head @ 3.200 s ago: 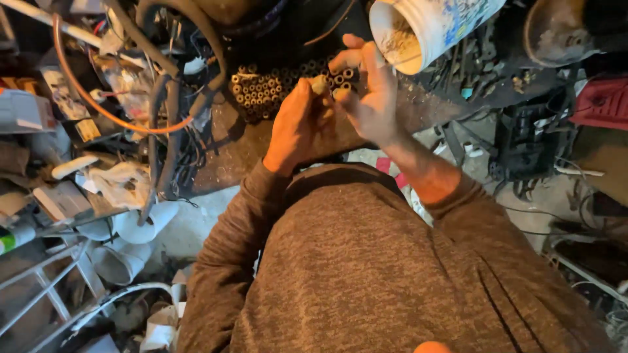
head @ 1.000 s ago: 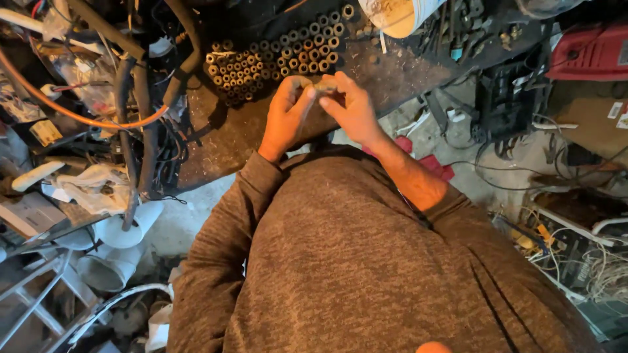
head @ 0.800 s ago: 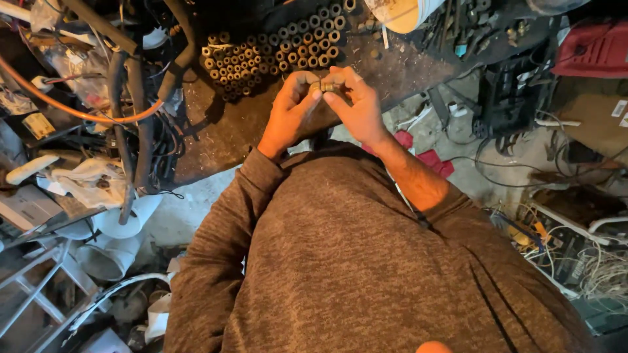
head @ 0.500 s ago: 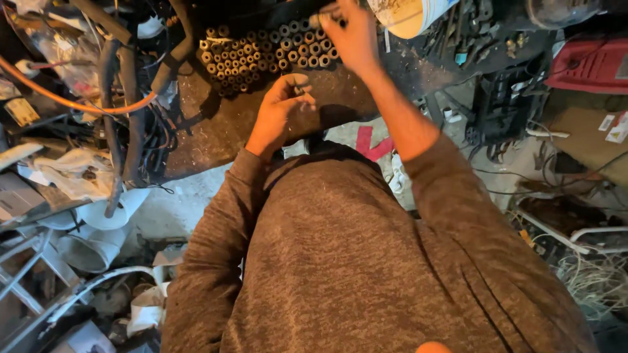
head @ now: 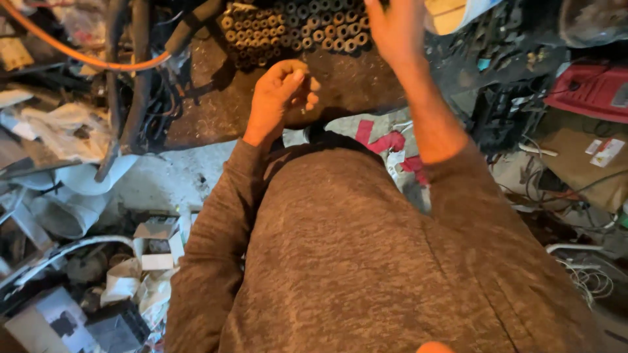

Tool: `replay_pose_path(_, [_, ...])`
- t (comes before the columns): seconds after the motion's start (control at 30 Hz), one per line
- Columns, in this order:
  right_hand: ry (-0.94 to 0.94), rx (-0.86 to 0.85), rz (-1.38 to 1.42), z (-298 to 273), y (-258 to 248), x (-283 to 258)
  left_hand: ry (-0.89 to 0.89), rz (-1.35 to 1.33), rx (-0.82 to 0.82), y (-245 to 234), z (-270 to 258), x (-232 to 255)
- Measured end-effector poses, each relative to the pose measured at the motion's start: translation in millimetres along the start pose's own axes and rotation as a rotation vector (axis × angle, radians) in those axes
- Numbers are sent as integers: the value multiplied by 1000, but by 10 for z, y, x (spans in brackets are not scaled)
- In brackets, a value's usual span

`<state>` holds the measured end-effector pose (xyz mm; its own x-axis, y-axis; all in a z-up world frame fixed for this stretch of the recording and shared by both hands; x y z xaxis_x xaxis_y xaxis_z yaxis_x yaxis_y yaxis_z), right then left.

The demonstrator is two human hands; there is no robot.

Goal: Sorting and inspecting small cylindrical metal bushings on a workbench.

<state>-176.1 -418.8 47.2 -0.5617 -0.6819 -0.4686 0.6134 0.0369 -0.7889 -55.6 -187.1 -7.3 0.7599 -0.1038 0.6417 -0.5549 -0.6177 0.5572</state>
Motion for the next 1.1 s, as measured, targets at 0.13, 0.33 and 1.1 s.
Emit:
replay_pose_path(0.13, [35, -46, 323, -365, -514, -610, -20, -32, -13, -65, -53, 124])
replay_pose_path(0.33, [416, -144, 571, -1298, -239, -272, 86, -9, -35, -571, -32, -17])
replay_pose_path(1.1, [480, -420, 182, -1606, 96, -1200, 913, 1075, 568, -1315, 21, 338])
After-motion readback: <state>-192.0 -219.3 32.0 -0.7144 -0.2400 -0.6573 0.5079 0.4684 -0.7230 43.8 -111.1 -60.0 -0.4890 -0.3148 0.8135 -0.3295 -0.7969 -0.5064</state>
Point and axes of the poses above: each hand's wrist, its own z-axis towards the middle knuckle, its own y-axis out of the palm, x = y × z, the point moved 10 cm from there along z, towards the middle knuckle, and after that the axes turned 13 degrees about x, right-handed, at the moved point
